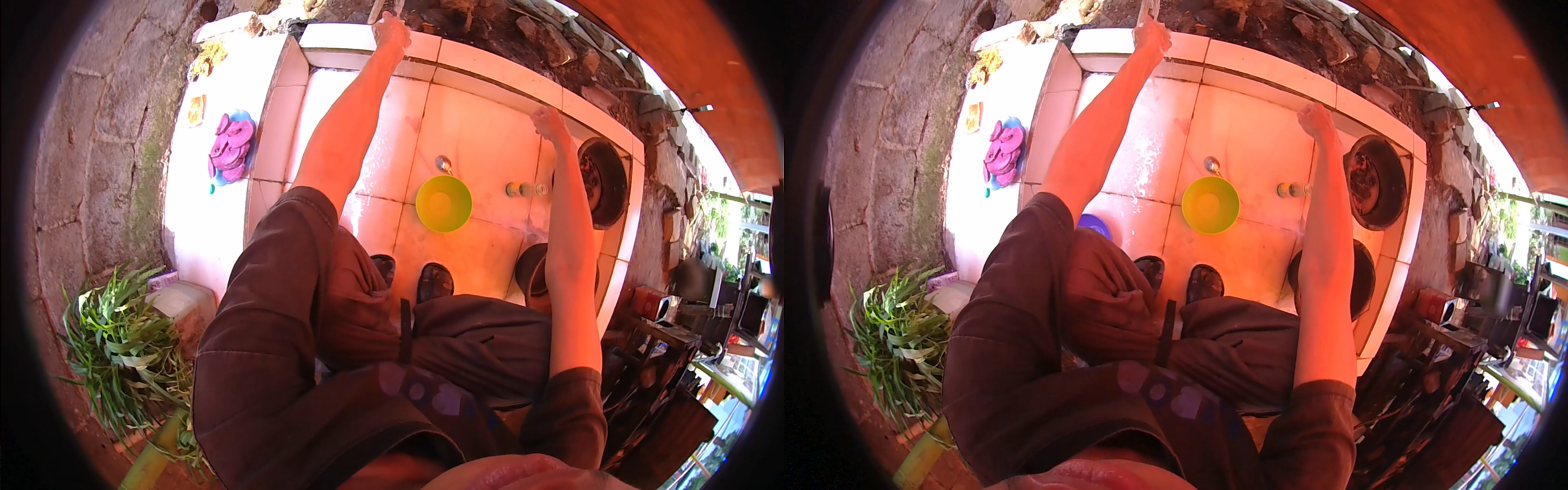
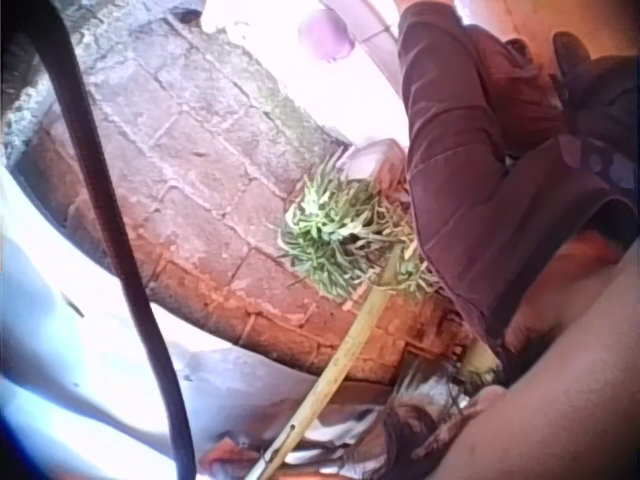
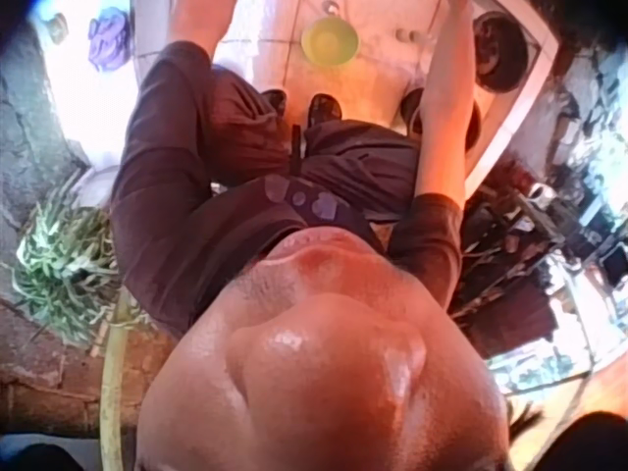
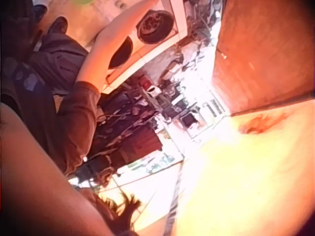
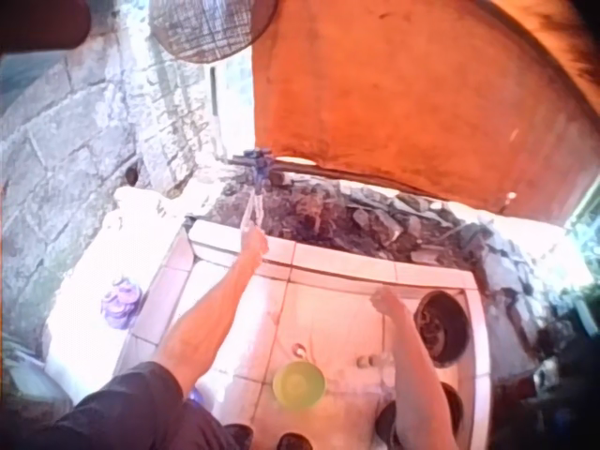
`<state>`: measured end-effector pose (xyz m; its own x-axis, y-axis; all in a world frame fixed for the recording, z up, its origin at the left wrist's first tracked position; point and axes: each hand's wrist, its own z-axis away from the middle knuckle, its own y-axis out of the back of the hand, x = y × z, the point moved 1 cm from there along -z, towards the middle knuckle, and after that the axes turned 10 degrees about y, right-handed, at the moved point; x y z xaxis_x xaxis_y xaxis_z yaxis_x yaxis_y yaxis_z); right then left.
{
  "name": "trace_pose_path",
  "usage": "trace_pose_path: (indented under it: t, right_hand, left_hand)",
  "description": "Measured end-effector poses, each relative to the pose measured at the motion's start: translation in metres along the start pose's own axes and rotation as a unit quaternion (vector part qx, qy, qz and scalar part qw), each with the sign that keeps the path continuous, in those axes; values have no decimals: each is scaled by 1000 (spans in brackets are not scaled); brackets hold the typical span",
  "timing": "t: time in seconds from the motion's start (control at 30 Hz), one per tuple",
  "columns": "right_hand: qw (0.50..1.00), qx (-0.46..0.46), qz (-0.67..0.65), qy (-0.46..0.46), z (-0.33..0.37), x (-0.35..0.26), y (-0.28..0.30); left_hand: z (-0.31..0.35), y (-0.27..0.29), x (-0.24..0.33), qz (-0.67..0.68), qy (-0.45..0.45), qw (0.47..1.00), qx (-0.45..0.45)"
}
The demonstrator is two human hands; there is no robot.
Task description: The person sits on a tiled floor and washes a green bowl and a purple bowl using a yellow sponge and running water from a tap. They scrub the bowls, rinse them, and place them aside.
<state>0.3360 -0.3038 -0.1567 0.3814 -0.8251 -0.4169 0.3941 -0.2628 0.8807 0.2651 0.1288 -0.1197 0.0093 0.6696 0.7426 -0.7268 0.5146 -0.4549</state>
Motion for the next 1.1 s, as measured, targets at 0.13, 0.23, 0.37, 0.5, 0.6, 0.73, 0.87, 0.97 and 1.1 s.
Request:
trace_pose_path:
  t: [0.13, 0.23, 0.37, 0.5, 0.6, 0.73, 0.87, 0.97, 1.1]
  right_hand:
    - [999, 12, 17, 37, -1, -12, 2]
    - [997, -2, -68, 30, -3, -34, 4]
    - [964, 36, -249, 89, -20, -91, 7]
    - [907, 115, -359, 188, -55, -176, 1]
    - [857, 227, -359, 293, -83, -246, -19]
    - [771, 345, -290, 449, -104, -315, -54]
    - [795, 93, -471, 371, -123, -339, -90]
    - [703, 54, -628, 328, -144, -346, -113]
    - [754, 235, -522, 322, -174, -340, -121]
  left_hand:
    - [-5, 0, -4, -24, 24, 995, -95]
    - [-3, -2, -4, -36, 3, 989, -145]
    - [14, -9, 0, 8, 41, 987, -157]
    - [31, -12, 13, 22, 49, 979, -194]
    - [36, -4, 21, -16, 51, 975, -215]
    - [36, 19, 30, -1, 85, 966, -243]
    - [44, 53, 48, 122, 121, 948, -266]
    - [59, 71, 65, -34, 148, 975, -165]
    - [81, 96, 69, -198, 108, 969, -99]
